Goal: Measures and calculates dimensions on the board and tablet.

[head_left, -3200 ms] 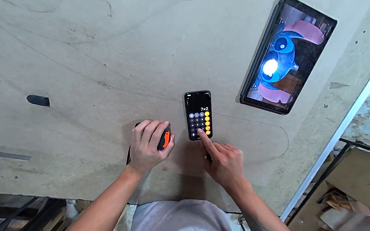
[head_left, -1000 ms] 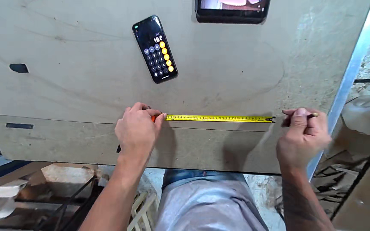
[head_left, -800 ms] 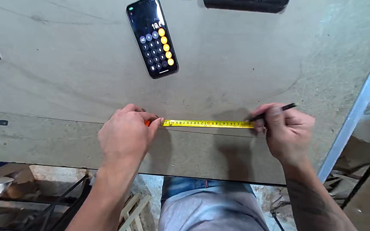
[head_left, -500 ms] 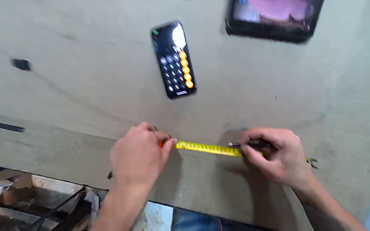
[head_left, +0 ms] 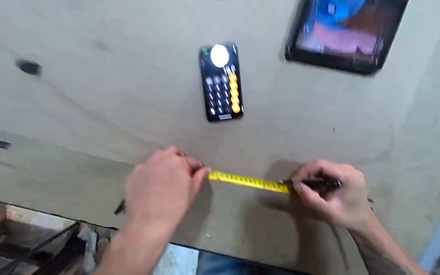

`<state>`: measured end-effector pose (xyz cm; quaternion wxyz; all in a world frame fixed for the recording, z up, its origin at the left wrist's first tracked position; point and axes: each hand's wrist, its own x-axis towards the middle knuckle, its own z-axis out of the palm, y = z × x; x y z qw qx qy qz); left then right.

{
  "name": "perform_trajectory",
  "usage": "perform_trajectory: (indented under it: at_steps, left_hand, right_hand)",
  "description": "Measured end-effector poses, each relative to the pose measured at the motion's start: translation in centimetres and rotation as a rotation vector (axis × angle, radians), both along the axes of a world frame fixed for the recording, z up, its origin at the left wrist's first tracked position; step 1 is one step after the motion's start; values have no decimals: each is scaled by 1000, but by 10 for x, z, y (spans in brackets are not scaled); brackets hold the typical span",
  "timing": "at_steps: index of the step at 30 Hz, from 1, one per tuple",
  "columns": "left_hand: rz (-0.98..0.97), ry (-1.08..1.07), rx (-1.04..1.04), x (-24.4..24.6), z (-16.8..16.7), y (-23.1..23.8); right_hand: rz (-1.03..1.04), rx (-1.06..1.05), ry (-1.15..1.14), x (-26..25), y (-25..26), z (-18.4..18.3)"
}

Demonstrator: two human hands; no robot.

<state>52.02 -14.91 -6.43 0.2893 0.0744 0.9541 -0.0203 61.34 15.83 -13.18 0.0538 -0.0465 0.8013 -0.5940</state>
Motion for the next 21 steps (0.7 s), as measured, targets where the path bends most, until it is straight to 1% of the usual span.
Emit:
perform_trajectory:
  at_steps: [6, 12, 21]
  left_hand:
    - [-12, 28, 111, 0, -12, -15]
    - [-20, 20, 127, 0, -19, -24]
    - [-45, 36, 160, 0, -30, -36]
  right_hand:
    - [92, 105, 65, -3, -4, 0]
    - [55, 160, 119, -2, -8, -2]
    - [71, 176, 149, 0, -9, -5]
